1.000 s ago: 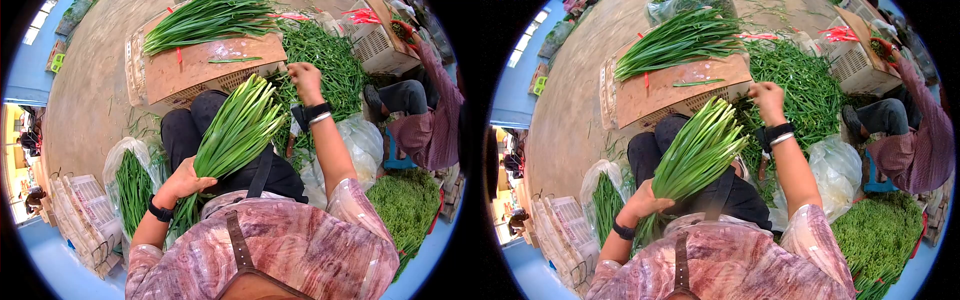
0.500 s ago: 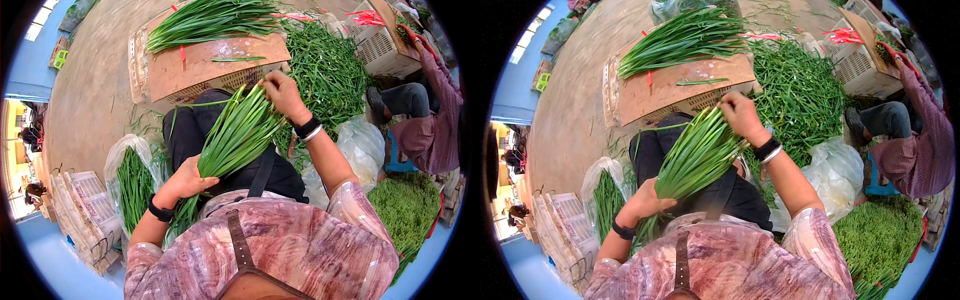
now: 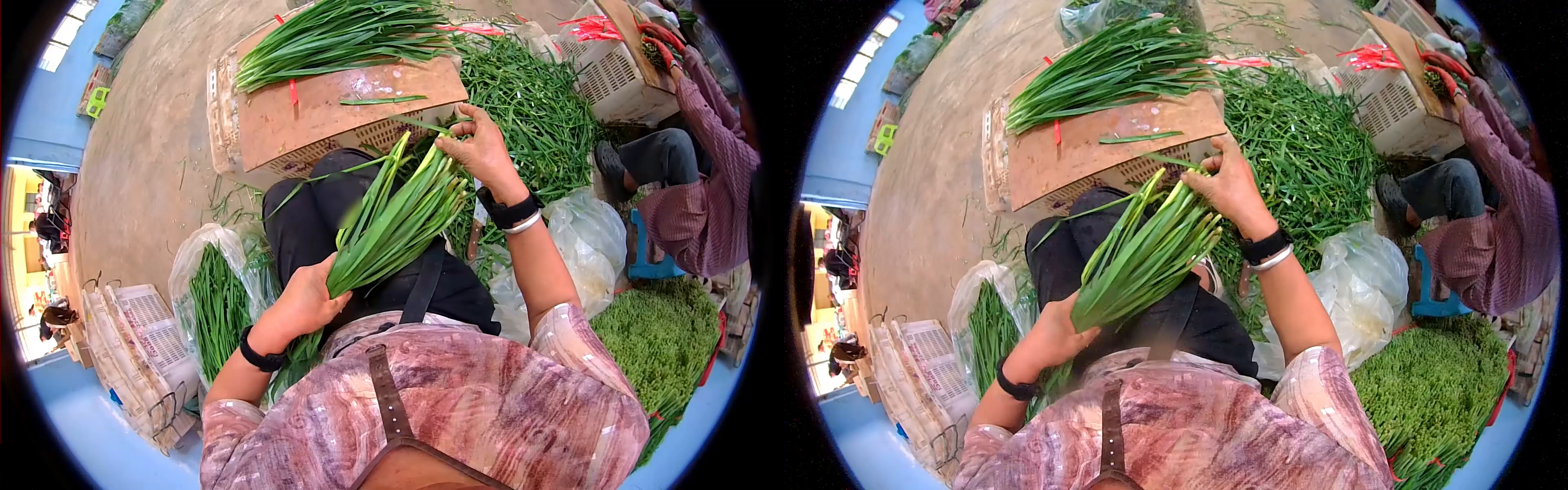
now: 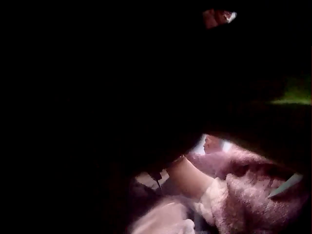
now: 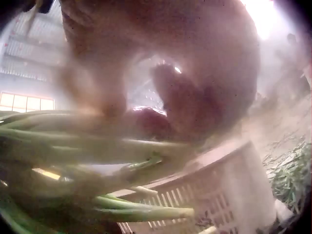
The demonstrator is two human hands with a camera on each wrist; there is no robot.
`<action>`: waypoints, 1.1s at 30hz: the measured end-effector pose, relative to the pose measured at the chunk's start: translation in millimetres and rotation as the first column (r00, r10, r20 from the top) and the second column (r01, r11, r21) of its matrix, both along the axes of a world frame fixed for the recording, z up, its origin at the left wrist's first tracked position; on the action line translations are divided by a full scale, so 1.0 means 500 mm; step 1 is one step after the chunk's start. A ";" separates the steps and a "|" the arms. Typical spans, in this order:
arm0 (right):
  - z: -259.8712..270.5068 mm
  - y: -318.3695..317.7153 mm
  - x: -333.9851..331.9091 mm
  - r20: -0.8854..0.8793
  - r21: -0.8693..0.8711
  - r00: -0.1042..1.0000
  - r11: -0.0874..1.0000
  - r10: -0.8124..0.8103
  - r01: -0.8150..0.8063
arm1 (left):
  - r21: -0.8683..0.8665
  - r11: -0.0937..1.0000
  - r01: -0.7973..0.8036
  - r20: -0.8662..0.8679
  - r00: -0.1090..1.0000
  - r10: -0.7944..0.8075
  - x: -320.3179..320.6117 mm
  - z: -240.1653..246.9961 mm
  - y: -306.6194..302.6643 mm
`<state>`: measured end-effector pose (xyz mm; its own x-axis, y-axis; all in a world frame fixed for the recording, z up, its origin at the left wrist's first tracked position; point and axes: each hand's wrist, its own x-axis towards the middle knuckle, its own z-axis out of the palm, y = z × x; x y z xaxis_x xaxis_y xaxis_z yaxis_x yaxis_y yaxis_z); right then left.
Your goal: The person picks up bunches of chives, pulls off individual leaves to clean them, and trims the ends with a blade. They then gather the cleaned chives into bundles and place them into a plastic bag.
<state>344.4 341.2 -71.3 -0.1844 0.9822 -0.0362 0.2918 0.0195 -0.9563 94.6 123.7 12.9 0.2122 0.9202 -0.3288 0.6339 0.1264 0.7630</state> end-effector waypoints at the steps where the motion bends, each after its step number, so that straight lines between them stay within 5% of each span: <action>1: 0.007 0.002 0.005 -0.147 -0.073 0.989 0.997 -0.025 0.014 | 0.068 0.998 0.017 -0.060 0.998 -0.013 -0.001 0.006 -0.001; 4: 0.057 0.005 0.040 -0.621 -0.174 0.780 0.984 -0.080 -0.037 | 0.282 0.954 0.098 -0.280 0.960 -0.016 -0.013 0.041 0.005; 7: 0.146 -0.019 0.043 -0.774 -0.052 0.628 0.996 -0.083 0.067 | 0.456 0.877 0.151 -0.522 0.844 0.126 -0.022 0.080 0.032; 10: 0.093 -0.015 0.055 -0.626 -0.086 0.779 0.996 -0.024 -0.039 | 0.551 0.809 0.207 -0.608 0.763 0.219 -0.060 0.030 0.052; 12: 0.040 -0.036 0.066 -0.571 -0.287 0.821 0.936 0.005 -0.205 | 0.525 0.824 0.213 -0.664 0.708 0.240 -0.070 -0.003 0.054; 18: -0.022 -0.049 0.129 -0.826 -0.354 0.563 0.811 -0.036 -0.466 | 0.483 0.858 0.176 -0.626 0.755 0.197 -0.079 -0.027 0.036; 21: -0.033 -0.042 0.151 -0.634 -0.409 0.769 0.807 0.086 -0.427 | 0.476 0.867 0.149 -0.606 0.770 0.201 -0.084 -0.038 0.036; 22: -0.025 -0.037 0.147 -0.248 -0.457 0.953 0.847 0.171 -0.271 | 0.472 0.871 0.137 -0.595 0.778 0.200 -0.084 -0.042 0.036; 24: -0.057 -0.034 0.123 -0.125 -0.298 0.972 0.927 0.200 -0.229 | 0.457 0.883 0.110 -0.569 0.799 0.195 -0.084 -0.044 0.037; 28: -0.099 -0.010 0.039 0.046 -0.068 0.912 0.912 0.408 -0.405 | 0.450 0.890 0.068 -0.508 0.840 0.192 -0.093 -0.052 0.039; 30: -0.103 0.005 -0.002 0.161 -0.152 0.736 0.753 0.658 -0.640 | 0.434 0.899 0.067 -0.499 0.848 0.177 -0.095 -0.049 0.042; 32: -0.123 -0.007 -0.038 0.031 0.021 0.718 0.717 0.696 -0.696 | 0.421 0.904 0.067 -0.494 0.853 0.167 -0.100 -0.045 0.044; 33: -0.119 -0.005 -0.051 0.148 0.060 0.647 0.646 0.748 -0.761 | 0.418 0.906 0.067 -0.492 0.855 0.164 -0.100 -0.044 0.044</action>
<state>319.1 338.9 -131.0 -0.8647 0.5023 -0.0043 0.2229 0.3759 -0.8995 44.5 145.8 -9.1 0.0741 0.9968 0.0295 0.9429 -0.0797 0.3233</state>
